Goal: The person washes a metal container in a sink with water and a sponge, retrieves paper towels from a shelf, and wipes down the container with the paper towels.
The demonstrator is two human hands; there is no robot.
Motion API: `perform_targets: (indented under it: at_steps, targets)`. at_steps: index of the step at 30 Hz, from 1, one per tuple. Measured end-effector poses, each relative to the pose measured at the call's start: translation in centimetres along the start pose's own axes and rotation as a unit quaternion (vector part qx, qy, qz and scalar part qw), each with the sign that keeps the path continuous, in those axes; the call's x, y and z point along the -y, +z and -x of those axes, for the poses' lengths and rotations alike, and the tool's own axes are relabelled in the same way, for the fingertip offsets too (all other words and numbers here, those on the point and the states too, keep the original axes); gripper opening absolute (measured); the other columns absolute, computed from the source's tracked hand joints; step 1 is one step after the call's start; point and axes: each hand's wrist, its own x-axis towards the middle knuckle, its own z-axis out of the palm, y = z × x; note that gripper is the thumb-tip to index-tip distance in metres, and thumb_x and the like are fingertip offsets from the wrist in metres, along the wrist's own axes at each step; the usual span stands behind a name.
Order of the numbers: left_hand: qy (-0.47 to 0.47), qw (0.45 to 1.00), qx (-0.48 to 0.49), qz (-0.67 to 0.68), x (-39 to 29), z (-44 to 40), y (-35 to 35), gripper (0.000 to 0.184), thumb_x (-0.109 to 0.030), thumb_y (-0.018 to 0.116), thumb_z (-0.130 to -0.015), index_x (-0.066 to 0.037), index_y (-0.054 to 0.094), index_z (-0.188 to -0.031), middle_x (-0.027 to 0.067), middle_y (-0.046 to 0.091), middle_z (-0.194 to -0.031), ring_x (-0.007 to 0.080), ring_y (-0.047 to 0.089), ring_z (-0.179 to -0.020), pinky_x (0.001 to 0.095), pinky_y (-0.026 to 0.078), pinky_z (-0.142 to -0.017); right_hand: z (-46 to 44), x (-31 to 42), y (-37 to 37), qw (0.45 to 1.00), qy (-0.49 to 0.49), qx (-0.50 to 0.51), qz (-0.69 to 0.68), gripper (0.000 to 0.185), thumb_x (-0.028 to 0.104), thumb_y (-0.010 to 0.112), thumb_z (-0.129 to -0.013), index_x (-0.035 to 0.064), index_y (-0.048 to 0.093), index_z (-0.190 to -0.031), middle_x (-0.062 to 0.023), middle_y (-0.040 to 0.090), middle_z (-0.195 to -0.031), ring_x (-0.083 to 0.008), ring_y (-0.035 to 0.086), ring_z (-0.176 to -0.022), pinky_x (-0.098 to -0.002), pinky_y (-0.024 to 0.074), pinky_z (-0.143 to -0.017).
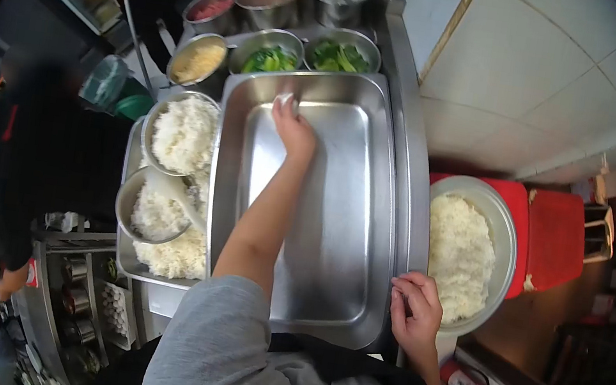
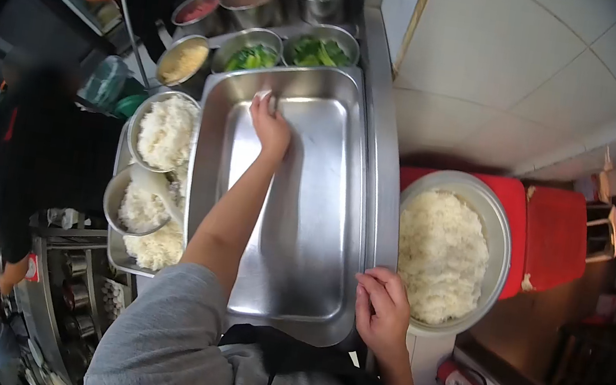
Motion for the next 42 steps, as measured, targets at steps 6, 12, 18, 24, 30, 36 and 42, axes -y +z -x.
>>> perform_targets:
  at_steps: [6,12,18,24,30,36,42]
  targets:
    - [0.106,0.96,0.247,0.073,-5.8,9.1,3.2,0.045,0.009,0.041,-0.074,0.0,0.053,-0.117,0.0197,0.041,-0.133,0.0371,0.036,-0.125,0.0473,0.025,-0.106,-0.3,-0.1,0.5,1.0,0.004,-0.007,0.015,0.017,-0.008,0.06,-0.072,-0.0002,0.063,-0.087,-0.0121,0.055,-0.09,-0.0218,0.057,-0.075,-0.0277,0.0465,-0.064]
    - [0.216,0.893,0.393,-0.031,-7.4,16.4,-7.8,0.041,0.0,0.043,-0.08,0.003,0.049,-0.12,0.0195,0.038,-0.136,0.0342,0.037,-0.125,0.0436,0.031,-0.103,-0.1,0.2,0.2,1.0,-0.016,-0.003,0.009,0.013,-0.007,0.058,-0.074,0.0003,0.062,-0.084,-0.0106,0.055,-0.089,-0.0201,0.057,-0.073,-0.0269,0.0454,-0.062]
    - [0.206,0.749,0.63,-0.003,-9.0,21.6,-18.2,0.039,-0.002,0.049,-0.078,-0.005,0.057,-0.116,0.0127,0.049,-0.129,0.0306,0.046,-0.118,0.0364,0.04,-0.094,0.8,-0.8,0.1,0.994,-0.098,-0.027,-0.03,0.011,-0.006,0.056,-0.073,-0.0007,0.061,-0.081,-0.0104,0.055,-0.085,-0.0215,0.057,-0.073,-0.0276,0.045,-0.062]
    - [0.014,0.608,0.788,0.097,-9.2,23.3,-21.9,0.042,-0.002,0.054,-0.075,-0.015,0.063,-0.113,0.0113,0.062,-0.113,0.0252,0.058,-0.099,0.0318,0.043,-0.088,1.2,-1.4,-0.1,0.991,-0.11,-0.013,-0.075,0.009,-0.005,0.055,-0.074,-0.0014,0.061,-0.08,-0.0105,0.054,-0.084,-0.0203,0.056,-0.07,-0.0271,0.0444,-0.061]
    - [0.172,0.424,0.724,-0.517,-9.4,16.6,-30.1,0.035,-0.029,0.064,-0.077,0.0,0.066,-0.098,0.0136,0.066,-0.099,0.0283,0.062,-0.093,0.0441,0.049,-0.074,1.5,-2.2,-0.2,0.988,-0.137,-0.009,-0.074,0.007,-0.004,0.055,-0.074,-0.0014,0.06,-0.079,-0.0107,0.054,-0.084,-0.021,0.056,-0.067,-0.0288,0.0449,-0.06]
    - [0.111,0.563,0.735,-0.361,-14.2,19.1,-28.2,0.034,-0.009,0.055,-0.073,-0.013,0.066,-0.105,0.0159,0.064,-0.102,0.0311,0.061,-0.096,0.0378,0.047,-0.082,1.5,-3.7,0.0,0.983,-0.172,0.0,-0.066,0.011,0.002,0.058,-0.075,0.0004,0.061,-0.086,-0.0108,0.056,-0.089,-0.0232,0.058,-0.072,-0.0315,0.0457,-0.063]
    - [-0.08,0.883,0.442,0.138,-19.7,22.0,-31.1,0.05,0.003,0.05,-0.076,-0.008,0.045,-0.124,0.0111,0.056,-0.107,0.0179,0.055,-0.091,0.0294,0.045,-0.076,4.4,1.8,-0.2,0.929,-0.232,0.23,-0.172,0.042,0.013,0.066,-0.075,0.0079,0.056,-0.116,-0.0112,0.059,-0.099,-0.0279,0.059,-0.084,-0.0368,0.0457,-0.073]
